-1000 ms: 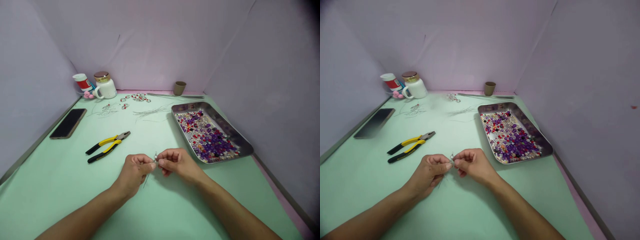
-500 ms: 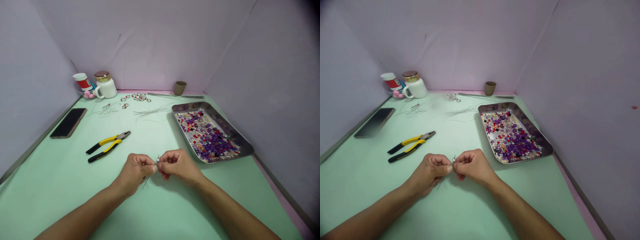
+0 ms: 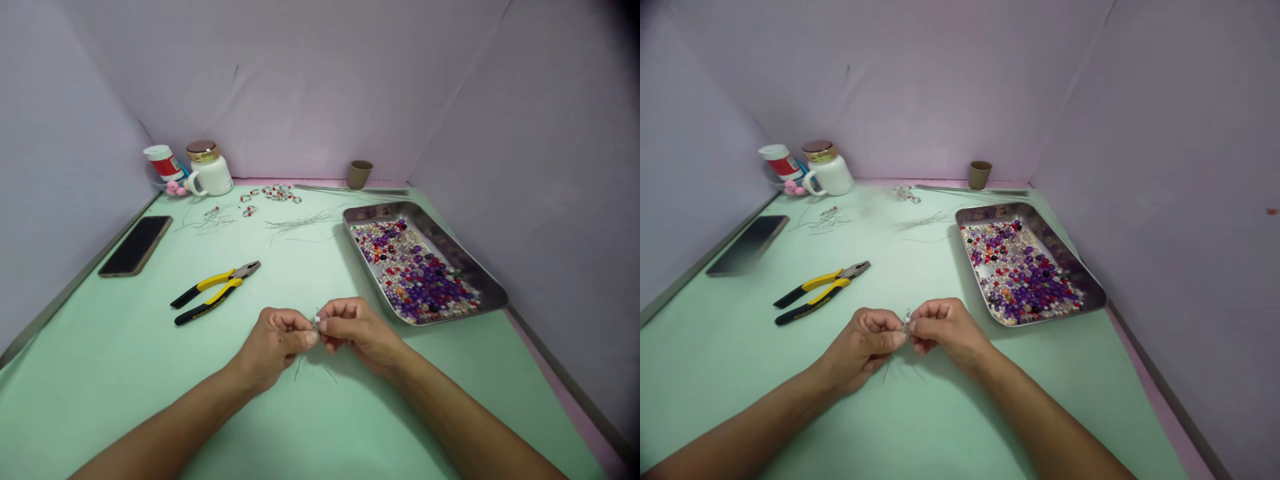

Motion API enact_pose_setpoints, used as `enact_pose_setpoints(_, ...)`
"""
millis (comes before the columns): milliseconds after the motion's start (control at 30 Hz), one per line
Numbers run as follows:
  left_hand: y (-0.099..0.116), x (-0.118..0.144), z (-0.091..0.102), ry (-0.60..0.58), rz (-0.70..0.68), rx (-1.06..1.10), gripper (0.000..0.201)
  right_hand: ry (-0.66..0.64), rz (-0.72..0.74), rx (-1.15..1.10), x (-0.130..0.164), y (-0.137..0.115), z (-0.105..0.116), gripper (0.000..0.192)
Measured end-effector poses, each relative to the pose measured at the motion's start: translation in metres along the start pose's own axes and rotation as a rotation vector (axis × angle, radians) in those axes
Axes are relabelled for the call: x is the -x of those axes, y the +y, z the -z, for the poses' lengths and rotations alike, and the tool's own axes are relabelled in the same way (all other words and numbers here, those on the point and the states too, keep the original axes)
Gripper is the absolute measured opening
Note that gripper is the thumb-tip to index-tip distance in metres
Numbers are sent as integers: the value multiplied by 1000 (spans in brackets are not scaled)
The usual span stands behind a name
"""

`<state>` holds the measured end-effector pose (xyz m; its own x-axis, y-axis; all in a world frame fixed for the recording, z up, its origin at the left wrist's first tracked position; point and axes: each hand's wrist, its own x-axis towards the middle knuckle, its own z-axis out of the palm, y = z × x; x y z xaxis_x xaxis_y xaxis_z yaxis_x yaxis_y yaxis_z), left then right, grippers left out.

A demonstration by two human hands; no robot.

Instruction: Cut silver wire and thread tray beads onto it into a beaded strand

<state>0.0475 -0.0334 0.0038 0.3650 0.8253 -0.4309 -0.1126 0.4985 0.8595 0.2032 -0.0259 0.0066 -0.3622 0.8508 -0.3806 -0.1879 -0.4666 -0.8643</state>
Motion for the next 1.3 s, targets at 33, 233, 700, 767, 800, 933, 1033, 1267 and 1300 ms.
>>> enact_pose_setpoints(33,0,0,0,0,10,6,14,0,19,13,1,-3,1,16)
enact_pose_setpoints(233,-1,2,-5,-13,21,-72,12,82,46,125,4,-10,-1,25)
enact_pose_setpoints(700,1,6,-11,50,-156,-419,17,122,-57,-52,3,-3,-4,31)
enact_pose_setpoints(767,0,8,-13,60,-187,-457,18,163,-54,-15,3,-2,-6,31)
enact_pose_setpoints(800,-1,8,-14,72,-204,-466,18,188,-49,8,2,-2,-7,32)
enact_pose_setpoints(933,-1,6,-11,91,-140,-314,15,180,-23,14,1,-2,-7,32)
enact_pose_setpoints(1033,0,0,-5,93,-44,-65,13,118,-27,-72,0,-4,-4,38)
enact_pose_setpoints(1267,-1,-3,2,110,-50,90,16,-19,-55,144,2,0,-6,35)
enact_pose_setpoints(1300,-1,-3,2,114,-52,91,16,-44,-55,159,2,1,-6,35)
